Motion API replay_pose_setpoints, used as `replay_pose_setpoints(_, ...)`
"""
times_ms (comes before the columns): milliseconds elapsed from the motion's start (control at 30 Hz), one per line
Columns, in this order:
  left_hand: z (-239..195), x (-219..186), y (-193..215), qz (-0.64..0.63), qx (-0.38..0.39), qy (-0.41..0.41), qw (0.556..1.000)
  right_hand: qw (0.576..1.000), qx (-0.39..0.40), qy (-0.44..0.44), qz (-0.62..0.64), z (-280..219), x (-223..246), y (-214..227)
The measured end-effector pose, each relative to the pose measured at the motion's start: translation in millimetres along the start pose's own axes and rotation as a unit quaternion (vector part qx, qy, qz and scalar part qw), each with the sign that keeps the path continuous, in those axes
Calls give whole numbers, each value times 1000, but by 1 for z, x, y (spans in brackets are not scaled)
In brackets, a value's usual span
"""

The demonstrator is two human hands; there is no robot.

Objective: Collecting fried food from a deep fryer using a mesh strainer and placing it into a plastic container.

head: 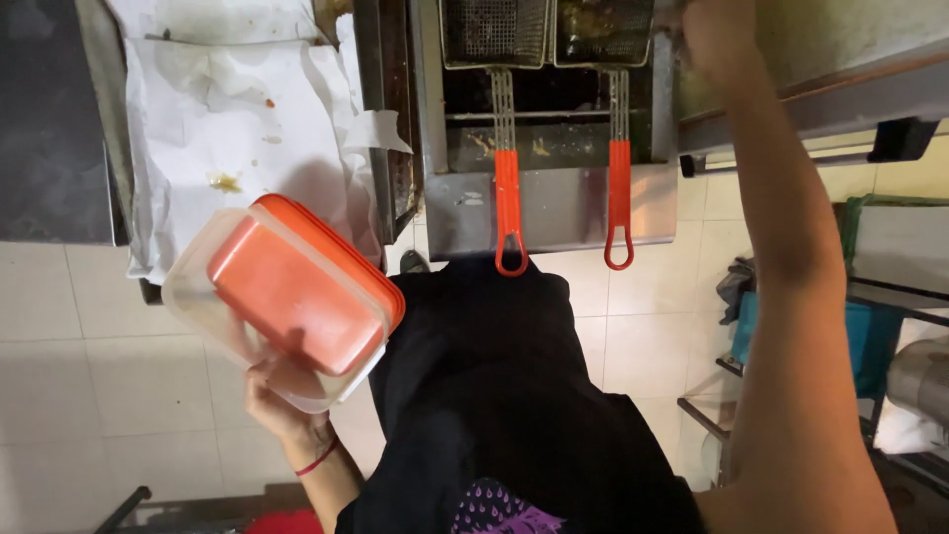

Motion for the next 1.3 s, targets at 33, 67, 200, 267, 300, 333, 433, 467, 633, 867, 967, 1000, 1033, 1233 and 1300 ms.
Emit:
replay_pose_setpoints(33, 2, 7, 2, 1, 0, 2, 1000, 1000, 1, -1, 0, -9, 12, 13)
replay_pose_setpoints(67, 3, 7, -2, 48, 40, -39, 997, 999, -8, 9, -45, -17, 26, 28)
replay_pose_setpoints(200, 2, 10, -16, 72, 89, -53, 992, 995, 77, -39, -59, -30, 49, 44)
replay_pose_setpoints(267, 3, 10, -20, 71, 94, -49, 992, 988, 113, -85, 60, -43, 63, 79)
replay_pose_setpoints(300, 4, 10, -24, 69, 103, -45, 991, 965, 144, -130, 179, -51, 68, 93)
replay_pose_setpoints(333, 4, 9, -23, 69, 103, -45, 991, 964, 144, -131, 179, -50, 57, 84)
replay_pose_setpoints(433, 6, 9, -28, 76, 105, -44, 991, 927, 202, -146, 280, -39, 33, 55)
replay_pose_setpoints(467, 6, 9, -31, 76, 107, -46, 990, 921, 220, -156, 281, -35, 29, 47)
replay_pose_setpoints(633, 7, 15, -26, 85, 99, -46, 990, 926, 195, -117, 301, -11, 40, 42)
replay_pose_setpoints(867, 5, 26, -33, 93, 106, -38, 989, 956, 137, -90, 244, -64, 60, 90)
replay_pose_setpoints(967, 16, 47, -23, 80, 87, -19, 993, 972, 2, -61, 225, -122, 89, 152)
replay_pose_setpoints(1000, 23, 58, -15, 50, 77, 0, 996, 966, -41, -82, 242, -146, 96, 176)
replay_pose_setpoints(1033, 25, 58, -29, 48, 73, -5, 996, 966, -41, -76, 243, -162, 103, 185)
replay_pose_setpoints(1233, 32, 69, -118, 36, 179, 44, 982, 933, -101, 84, 336, -229, 183, 278)
replay_pose_setpoints(1300, 25, 66, -149, 73, 276, 39, 958, 916, -63, 40, 395, -241, 193, 291)
Point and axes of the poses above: each hand's wrist, its own z-axis towards the middle knuckle, its own y-axis out of the back of the hand, x = y × z, the point moved 9 cm from there along z, towards the middle knuckle
